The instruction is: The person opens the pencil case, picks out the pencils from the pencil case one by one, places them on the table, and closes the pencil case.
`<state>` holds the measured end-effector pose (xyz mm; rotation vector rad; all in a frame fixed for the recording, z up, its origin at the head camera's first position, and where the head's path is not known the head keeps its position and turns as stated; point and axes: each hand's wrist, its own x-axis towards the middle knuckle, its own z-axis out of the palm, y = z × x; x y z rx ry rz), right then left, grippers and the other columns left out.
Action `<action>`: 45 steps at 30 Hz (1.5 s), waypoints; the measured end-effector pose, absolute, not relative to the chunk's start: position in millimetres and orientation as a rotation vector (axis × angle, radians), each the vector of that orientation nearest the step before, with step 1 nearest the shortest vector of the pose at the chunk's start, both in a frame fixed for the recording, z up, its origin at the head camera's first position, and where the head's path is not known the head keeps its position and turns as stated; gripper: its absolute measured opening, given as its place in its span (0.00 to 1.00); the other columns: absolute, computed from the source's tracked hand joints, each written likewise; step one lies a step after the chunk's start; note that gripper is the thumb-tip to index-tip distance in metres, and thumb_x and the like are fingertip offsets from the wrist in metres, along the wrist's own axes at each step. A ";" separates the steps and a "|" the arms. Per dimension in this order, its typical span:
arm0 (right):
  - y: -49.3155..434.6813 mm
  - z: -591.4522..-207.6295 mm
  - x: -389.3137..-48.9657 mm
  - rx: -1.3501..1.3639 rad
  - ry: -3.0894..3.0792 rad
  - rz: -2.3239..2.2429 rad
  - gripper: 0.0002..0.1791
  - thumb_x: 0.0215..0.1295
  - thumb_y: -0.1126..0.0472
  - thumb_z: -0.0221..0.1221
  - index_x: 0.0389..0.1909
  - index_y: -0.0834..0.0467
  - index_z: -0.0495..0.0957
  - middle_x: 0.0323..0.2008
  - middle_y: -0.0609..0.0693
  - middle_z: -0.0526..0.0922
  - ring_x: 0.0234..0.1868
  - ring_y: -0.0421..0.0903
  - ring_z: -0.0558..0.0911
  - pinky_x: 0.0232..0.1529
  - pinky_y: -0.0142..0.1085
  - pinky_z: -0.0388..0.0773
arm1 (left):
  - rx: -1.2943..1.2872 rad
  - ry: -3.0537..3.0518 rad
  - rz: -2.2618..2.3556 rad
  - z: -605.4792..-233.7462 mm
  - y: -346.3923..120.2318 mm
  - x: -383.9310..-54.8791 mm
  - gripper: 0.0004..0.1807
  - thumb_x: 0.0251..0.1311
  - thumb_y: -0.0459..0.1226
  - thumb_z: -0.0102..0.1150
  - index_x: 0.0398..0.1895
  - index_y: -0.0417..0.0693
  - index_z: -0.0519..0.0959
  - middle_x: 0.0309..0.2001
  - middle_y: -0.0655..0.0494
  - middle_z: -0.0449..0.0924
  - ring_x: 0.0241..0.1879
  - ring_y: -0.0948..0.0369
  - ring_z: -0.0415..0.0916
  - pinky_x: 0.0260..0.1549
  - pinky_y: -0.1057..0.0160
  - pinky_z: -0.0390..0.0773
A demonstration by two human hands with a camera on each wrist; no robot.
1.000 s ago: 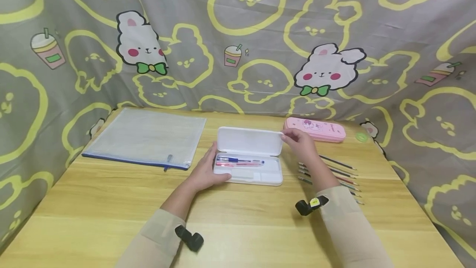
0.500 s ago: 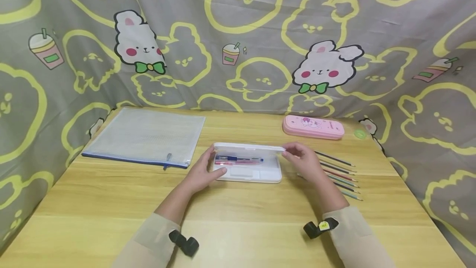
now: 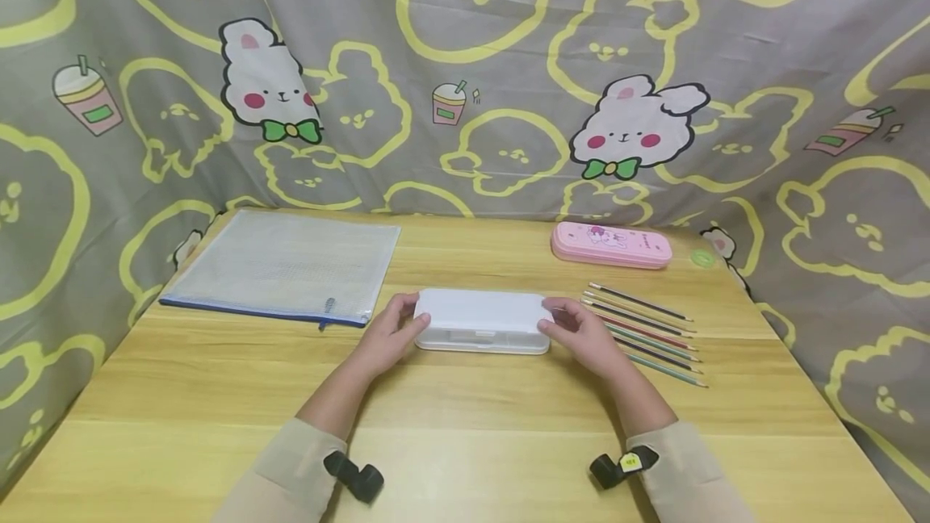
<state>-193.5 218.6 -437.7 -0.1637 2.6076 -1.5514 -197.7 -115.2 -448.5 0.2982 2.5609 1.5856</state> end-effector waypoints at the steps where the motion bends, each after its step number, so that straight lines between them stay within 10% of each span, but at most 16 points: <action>1: 218.8 -438.5 -193.3 -0.161 2.595 -1.516 0.31 0.65 0.52 0.62 0.65 0.62 0.69 0.67 0.64 0.70 0.68 0.62 0.71 0.69 0.52 0.67 | 0.301 2.565 1.580 -448.1 -115.6 -197.1 0.32 0.69 0.46 0.53 0.68 0.37 0.62 0.69 0.35 0.66 0.70 0.42 0.62 0.72 0.45 0.58; 10: 218.2 -442.8 -191.5 -0.269 2.590 -1.354 0.44 0.64 0.51 0.64 0.74 0.65 0.56 0.72 0.65 0.61 0.70 0.61 0.68 0.69 0.51 0.66 | 0.278 2.525 1.568 -449.0 -117.0 -195.4 0.40 0.62 0.42 0.62 0.73 0.37 0.58 0.74 0.39 0.59 0.75 0.46 0.55 0.75 0.49 0.51; 45: 216.6 -444.1 -196.6 -0.312 2.597 -1.413 0.42 0.68 0.53 0.60 0.74 0.67 0.54 0.74 0.67 0.57 0.73 0.63 0.61 0.72 0.53 0.59 | 0.307 2.629 1.427 -446.2 -116.9 -192.8 0.44 0.65 0.46 0.58 0.76 0.36 0.51 0.76 0.38 0.51 0.76 0.44 0.49 0.75 0.47 0.50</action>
